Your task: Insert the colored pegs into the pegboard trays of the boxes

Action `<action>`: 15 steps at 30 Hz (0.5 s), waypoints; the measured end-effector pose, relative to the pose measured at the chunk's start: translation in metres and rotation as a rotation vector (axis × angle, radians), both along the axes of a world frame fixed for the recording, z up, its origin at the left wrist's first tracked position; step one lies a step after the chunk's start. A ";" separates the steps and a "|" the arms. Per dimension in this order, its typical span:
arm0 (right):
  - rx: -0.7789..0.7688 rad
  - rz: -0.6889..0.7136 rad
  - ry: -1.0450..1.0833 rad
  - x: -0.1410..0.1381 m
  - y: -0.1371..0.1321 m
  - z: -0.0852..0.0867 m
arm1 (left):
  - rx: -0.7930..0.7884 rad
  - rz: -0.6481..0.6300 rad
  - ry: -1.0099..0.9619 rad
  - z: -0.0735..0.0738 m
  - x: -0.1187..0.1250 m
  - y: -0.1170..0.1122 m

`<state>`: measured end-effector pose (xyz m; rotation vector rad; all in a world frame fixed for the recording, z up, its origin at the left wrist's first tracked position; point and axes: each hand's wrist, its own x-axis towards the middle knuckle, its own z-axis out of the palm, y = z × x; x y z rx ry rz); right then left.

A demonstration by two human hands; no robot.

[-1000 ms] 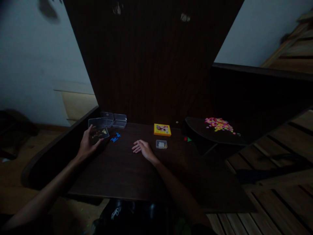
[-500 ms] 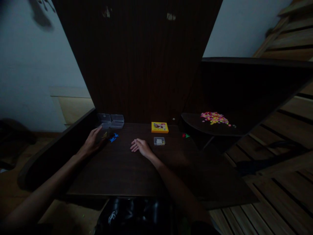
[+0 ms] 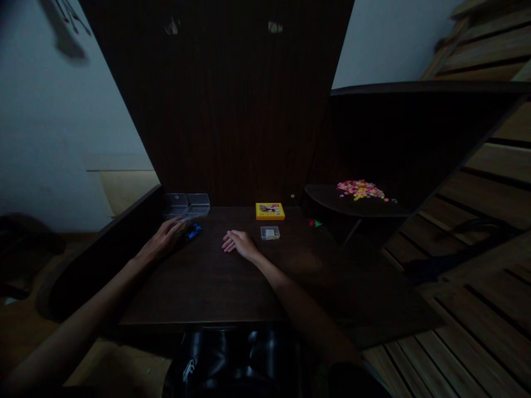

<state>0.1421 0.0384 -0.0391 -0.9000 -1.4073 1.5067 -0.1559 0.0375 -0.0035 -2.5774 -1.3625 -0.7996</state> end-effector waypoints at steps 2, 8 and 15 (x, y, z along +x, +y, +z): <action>0.001 0.001 -0.003 0.000 0.000 0.000 | -0.008 0.002 0.023 -0.001 0.000 0.001; 0.005 0.002 -0.005 0.000 0.001 -0.001 | 0.008 -0.016 0.055 -0.007 -0.005 0.007; 0.005 0.002 -0.005 0.000 0.001 -0.003 | -0.015 -0.062 -0.023 0.004 -0.012 0.002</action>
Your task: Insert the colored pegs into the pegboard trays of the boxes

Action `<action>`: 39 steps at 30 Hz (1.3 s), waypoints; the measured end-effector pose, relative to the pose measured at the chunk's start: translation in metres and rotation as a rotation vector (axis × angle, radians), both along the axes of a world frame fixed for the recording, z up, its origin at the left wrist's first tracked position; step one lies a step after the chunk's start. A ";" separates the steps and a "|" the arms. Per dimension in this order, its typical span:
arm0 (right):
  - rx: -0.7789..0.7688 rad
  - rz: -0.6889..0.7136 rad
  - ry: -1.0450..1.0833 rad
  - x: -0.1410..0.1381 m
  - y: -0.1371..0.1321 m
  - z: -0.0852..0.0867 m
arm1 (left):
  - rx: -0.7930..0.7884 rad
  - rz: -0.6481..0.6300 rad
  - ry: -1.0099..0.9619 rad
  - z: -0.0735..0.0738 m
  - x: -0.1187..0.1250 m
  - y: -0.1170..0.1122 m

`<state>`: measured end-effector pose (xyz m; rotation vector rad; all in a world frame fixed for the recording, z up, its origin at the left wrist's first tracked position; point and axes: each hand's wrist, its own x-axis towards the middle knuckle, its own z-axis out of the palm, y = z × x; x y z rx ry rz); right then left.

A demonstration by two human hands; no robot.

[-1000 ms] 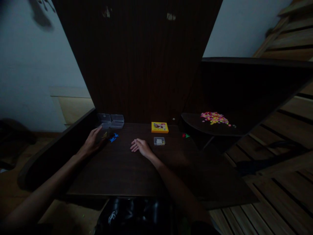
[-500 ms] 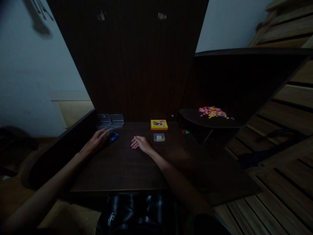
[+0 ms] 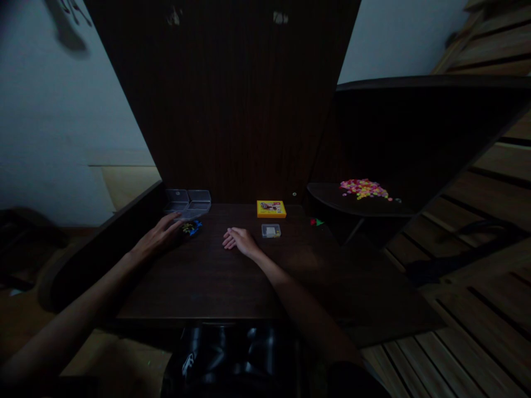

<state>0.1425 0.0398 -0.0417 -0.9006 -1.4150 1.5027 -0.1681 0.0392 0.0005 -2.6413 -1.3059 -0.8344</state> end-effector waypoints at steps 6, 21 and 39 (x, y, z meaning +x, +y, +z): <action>0.007 -0.006 0.006 0.000 0.000 0.000 | 0.160 0.227 -0.232 0.003 -0.001 -0.006; 0.041 -0.008 -0.036 0.001 -0.001 0.000 | -0.138 0.776 -0.352 -0.011 0.003 -0.011; 0.755 -0.452 -0.861 0.093 -0.017 0.052 | -0.285 0.868 0.197 0.016 0.013 -0.017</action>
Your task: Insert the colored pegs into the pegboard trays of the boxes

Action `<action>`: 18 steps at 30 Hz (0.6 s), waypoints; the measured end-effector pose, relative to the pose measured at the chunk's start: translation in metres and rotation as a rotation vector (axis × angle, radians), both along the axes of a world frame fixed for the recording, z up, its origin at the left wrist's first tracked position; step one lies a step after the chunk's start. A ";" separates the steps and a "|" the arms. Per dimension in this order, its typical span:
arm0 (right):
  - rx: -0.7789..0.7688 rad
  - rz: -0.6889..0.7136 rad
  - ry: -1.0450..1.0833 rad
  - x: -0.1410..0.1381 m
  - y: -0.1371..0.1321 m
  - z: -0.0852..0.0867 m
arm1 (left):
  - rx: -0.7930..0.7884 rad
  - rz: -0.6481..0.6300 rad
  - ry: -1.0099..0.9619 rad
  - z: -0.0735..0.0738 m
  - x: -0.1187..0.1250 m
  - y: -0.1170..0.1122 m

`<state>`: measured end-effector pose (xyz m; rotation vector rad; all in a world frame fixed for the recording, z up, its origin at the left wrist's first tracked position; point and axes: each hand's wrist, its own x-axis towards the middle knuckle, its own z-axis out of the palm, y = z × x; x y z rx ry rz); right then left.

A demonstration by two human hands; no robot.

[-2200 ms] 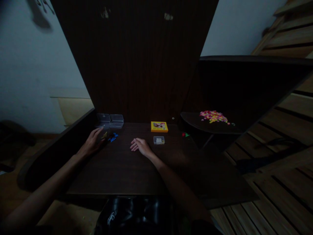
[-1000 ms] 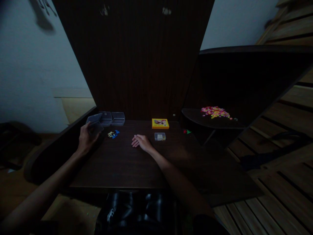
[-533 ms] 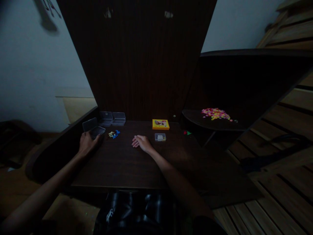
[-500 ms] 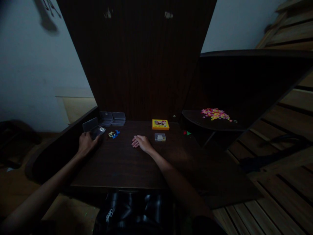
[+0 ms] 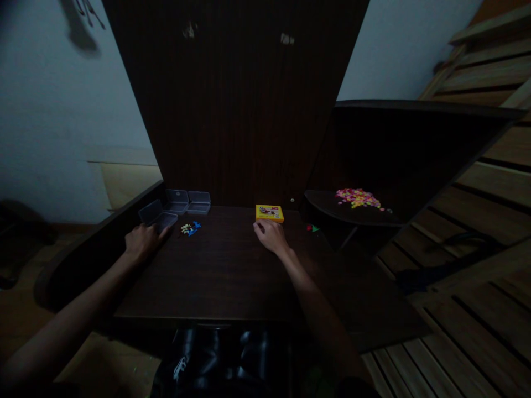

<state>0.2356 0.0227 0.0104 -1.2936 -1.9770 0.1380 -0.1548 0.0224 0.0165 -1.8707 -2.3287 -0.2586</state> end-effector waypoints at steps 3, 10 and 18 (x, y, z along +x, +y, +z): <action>0.005 -0.071 -0.147 0.026 -0.001 0.000 | -0.032 0.008 -0.010 0.000 0.000 0.003; -0.132 -0.031 -0.322 0.048 -0.001 -0.006 | -0.041 -0.050 -0.048 0.002 0.000 0.009; -0.191 0.024 -0.371 0.043 -0.005 -0.013 | 0.055 -0.128 -0.023 0.002 0.009 0.005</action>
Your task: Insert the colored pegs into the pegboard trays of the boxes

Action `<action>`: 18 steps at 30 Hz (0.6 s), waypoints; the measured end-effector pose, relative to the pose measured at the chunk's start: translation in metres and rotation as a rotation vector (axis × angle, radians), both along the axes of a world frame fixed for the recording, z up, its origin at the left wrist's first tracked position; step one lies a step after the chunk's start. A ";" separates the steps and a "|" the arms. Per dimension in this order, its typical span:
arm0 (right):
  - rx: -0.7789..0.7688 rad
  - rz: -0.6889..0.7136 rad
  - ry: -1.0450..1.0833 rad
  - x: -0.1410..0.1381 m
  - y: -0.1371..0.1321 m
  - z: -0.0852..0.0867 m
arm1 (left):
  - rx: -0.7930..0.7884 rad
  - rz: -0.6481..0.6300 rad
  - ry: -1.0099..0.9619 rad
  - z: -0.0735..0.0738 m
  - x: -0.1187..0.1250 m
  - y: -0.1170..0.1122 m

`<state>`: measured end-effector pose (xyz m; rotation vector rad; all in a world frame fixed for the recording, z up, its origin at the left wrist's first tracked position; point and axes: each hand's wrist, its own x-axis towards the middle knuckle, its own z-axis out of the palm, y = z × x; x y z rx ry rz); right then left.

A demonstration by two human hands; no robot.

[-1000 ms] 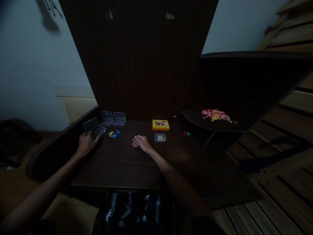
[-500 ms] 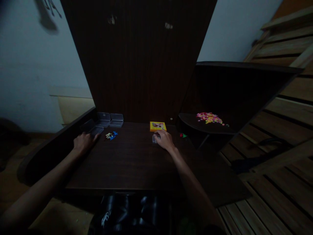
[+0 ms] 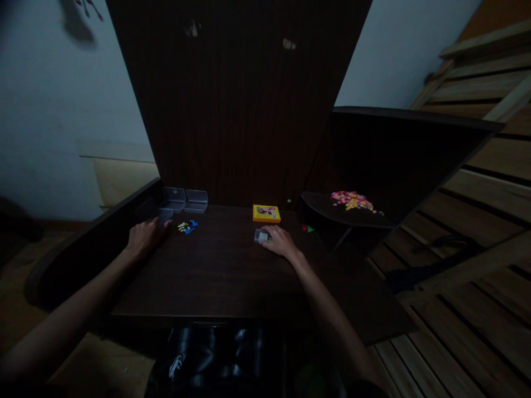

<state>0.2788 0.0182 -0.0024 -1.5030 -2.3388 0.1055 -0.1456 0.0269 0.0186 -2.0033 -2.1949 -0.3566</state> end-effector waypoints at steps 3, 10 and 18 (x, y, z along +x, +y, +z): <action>0.027 0.062 0.030 -0.012 -0.006 0.002 | 0.121 -0.184 -0.080 -0.004 0.025 -0.014; 0.068 0.381 0.070 -0.060 -0.031 0.009 | 0.008 -0.796 -0.485 -0.021 0.105 -0.046; 0.229 0.545 -0.046 -0.076 -0.050 0.005 | -0.188 -0.952 -0.826 -0.020 0.123 -0.054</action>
